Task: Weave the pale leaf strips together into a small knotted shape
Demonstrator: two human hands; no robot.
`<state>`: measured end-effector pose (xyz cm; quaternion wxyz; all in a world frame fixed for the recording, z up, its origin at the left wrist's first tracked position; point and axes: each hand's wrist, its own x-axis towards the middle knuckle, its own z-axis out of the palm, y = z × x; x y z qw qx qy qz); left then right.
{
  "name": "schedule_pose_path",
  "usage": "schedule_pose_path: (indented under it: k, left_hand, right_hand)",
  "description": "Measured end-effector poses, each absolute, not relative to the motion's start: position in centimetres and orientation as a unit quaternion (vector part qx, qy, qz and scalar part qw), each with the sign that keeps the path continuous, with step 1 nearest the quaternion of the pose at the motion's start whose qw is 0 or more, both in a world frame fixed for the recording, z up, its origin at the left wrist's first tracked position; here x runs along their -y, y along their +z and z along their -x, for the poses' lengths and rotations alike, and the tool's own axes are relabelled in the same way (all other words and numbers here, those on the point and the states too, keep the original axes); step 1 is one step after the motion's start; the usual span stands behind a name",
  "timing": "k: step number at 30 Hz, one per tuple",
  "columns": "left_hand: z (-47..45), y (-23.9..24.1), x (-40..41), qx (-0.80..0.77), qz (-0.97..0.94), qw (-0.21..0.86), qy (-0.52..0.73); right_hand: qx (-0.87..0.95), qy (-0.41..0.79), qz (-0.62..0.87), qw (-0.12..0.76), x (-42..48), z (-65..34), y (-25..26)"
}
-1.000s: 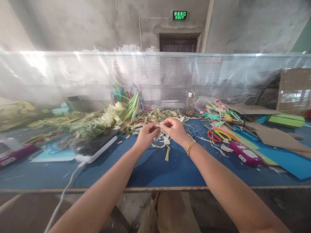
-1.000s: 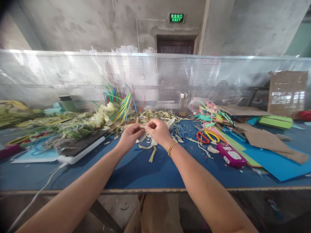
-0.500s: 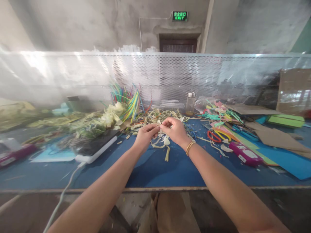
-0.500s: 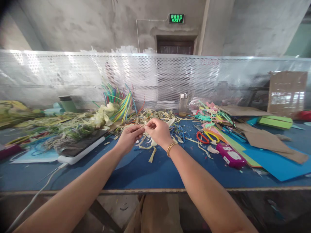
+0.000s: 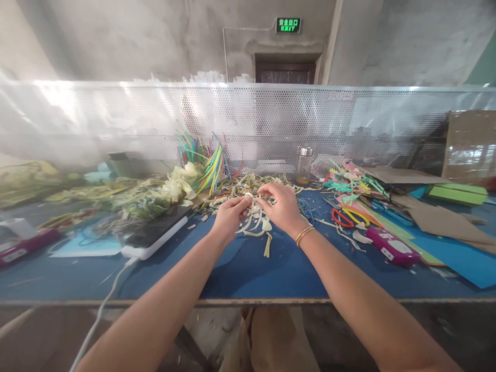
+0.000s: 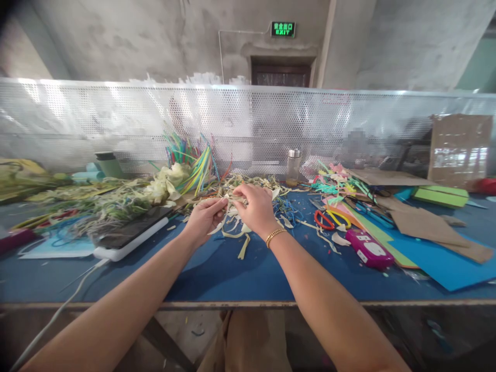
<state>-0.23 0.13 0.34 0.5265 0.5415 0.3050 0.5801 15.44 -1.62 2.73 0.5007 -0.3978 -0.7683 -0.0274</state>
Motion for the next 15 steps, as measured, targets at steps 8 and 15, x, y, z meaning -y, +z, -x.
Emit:
schedule_pose_path:
  k: [8, 15]
  left_hand:
    - [0.29, 0.21, -0.13, -0.294, -0.524, 0.546, 0.585]
    - [0.33, -0.01, -0.4, -0.291, -0.53, 0.532, 0.593]
  right_hand:
    - [0.806, -0.151, 0.379, 0.428, 1.95, -15.16, 2.71]
    - [0.808, -0.181, 0.368, 0.423, 1.82, -15.39, 2.77]
